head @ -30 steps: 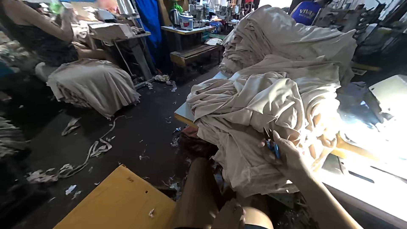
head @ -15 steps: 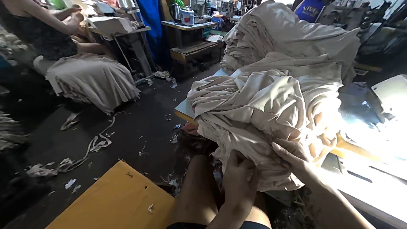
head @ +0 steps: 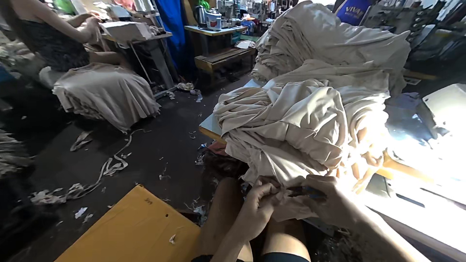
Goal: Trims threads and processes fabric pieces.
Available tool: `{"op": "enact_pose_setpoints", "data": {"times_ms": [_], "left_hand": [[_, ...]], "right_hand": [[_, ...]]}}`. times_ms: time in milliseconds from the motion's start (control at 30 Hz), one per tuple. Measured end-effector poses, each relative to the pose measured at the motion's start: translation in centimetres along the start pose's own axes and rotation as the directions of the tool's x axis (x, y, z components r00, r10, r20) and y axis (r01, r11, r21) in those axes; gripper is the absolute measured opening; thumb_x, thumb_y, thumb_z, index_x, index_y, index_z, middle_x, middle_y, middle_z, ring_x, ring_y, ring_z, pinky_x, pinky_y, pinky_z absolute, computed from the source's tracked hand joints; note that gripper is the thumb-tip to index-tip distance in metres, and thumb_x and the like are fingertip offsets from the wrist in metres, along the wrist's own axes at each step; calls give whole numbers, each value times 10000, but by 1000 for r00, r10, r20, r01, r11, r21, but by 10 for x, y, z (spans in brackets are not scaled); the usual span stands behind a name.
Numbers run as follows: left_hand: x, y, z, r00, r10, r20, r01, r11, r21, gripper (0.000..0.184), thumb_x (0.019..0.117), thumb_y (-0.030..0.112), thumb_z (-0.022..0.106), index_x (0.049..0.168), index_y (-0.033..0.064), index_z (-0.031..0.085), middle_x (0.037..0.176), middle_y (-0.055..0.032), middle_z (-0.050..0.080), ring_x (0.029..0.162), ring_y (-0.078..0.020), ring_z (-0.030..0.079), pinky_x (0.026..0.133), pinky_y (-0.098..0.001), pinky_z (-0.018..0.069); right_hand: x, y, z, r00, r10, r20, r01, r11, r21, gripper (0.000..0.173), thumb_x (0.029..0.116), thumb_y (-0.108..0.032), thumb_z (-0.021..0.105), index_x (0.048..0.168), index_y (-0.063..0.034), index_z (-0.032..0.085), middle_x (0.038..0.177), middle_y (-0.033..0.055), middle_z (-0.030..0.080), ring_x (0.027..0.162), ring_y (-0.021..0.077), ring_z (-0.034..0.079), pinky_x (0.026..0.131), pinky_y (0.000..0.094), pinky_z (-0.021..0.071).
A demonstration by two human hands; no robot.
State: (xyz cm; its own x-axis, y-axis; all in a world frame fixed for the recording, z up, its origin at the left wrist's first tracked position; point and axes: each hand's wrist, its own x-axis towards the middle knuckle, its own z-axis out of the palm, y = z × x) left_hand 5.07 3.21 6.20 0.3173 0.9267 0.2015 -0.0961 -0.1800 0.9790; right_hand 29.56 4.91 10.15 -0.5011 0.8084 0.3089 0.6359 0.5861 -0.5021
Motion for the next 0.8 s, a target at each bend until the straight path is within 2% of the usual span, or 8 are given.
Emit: {"op": "enact_pose_setpoints", "data": {"times_ms": [200,300,367,433,500,533,667,800], "left_hand": [[-4,-2,0,999,31,10,-32,985,170,174,952,183,647,910,34,727,1085,-72,592,1023,-57,575,889,-176,494],[-12,10,-24,962,-192,192,58,836,546,204,931,226,702,988,41,766,1189,-143,674,1044,-174,672,945,-355,554],[-14,19,-35,948,-269,173,95,752,652,286,922,343,731,964,63,770,1111,-118,690,968,-222,682,886,-427,568],[-12,25,-32,992,-121,-27,109,748,654,385,879,468,750,922,85,761,1031,-67,694,868,-152,688,800,-348,593],[-3,24,-17,982,58,-180,66,784,617,387,844,474,771,901,92,753,992,-34,684,821,-90,682,730,-264,601],[1,23,-8,977,91,-194,46,796,604,372,846,439,780,918,74,752,1020,-58,683,842,-109,686,742,-277,602],[8,9,9,984,132,-118,-38,808,588,195,907,252,728,945,65,766,1122,-127,679,981,-163,681,869,-320,578],[2,14,-17,996,-86,-38,93,949,301,189,971,189,659,1007,23,741,1181,-112,654,1070,-76,646,918,-206,550]], "right_hand": [[2,7,19,980,-95,-173,64,982,-176,340,958,-397,584,816,-120,722,682,-3,639,583,74,603,517,263,501],[4,6,1,997,24,-77,-21,999,39,303,939,-392,649,859,-118,751,747,-36,679,684,4,626,626,206,539],[8,11,-14,1000,24,-9,-21,970,243,295,962,-390,671,889,-111,731,759,-57,659,690,-26,597,630,170,514],[13,7,-22,999,35,-5,-31,938,345,281,967,-414,669,906,-145,720,721,-98,627,629,-47,561,565,139,474],[17,-3,-24,999,31,-9,-24,912,410,263,973,-404,658,923,-153,719,722,-106,624,625,-47,564,559,127,474],[20,-8,-22,1000,19,3,-18,899,437,275,984,-406,651,930,-145,717,728,-103,627,628,-48,564,560,125,474],[24,-7,-7,999,19,40,-34,908,419,303,989,-378,655,949,-86,723,769,-62,648,674,-45,577,606,135,488],[16,-2,-1,1000,-13,-14,14,998,58,341,942,-410,659,937,-78,741,835,13,694,780,50,647,714,244,558]]}}
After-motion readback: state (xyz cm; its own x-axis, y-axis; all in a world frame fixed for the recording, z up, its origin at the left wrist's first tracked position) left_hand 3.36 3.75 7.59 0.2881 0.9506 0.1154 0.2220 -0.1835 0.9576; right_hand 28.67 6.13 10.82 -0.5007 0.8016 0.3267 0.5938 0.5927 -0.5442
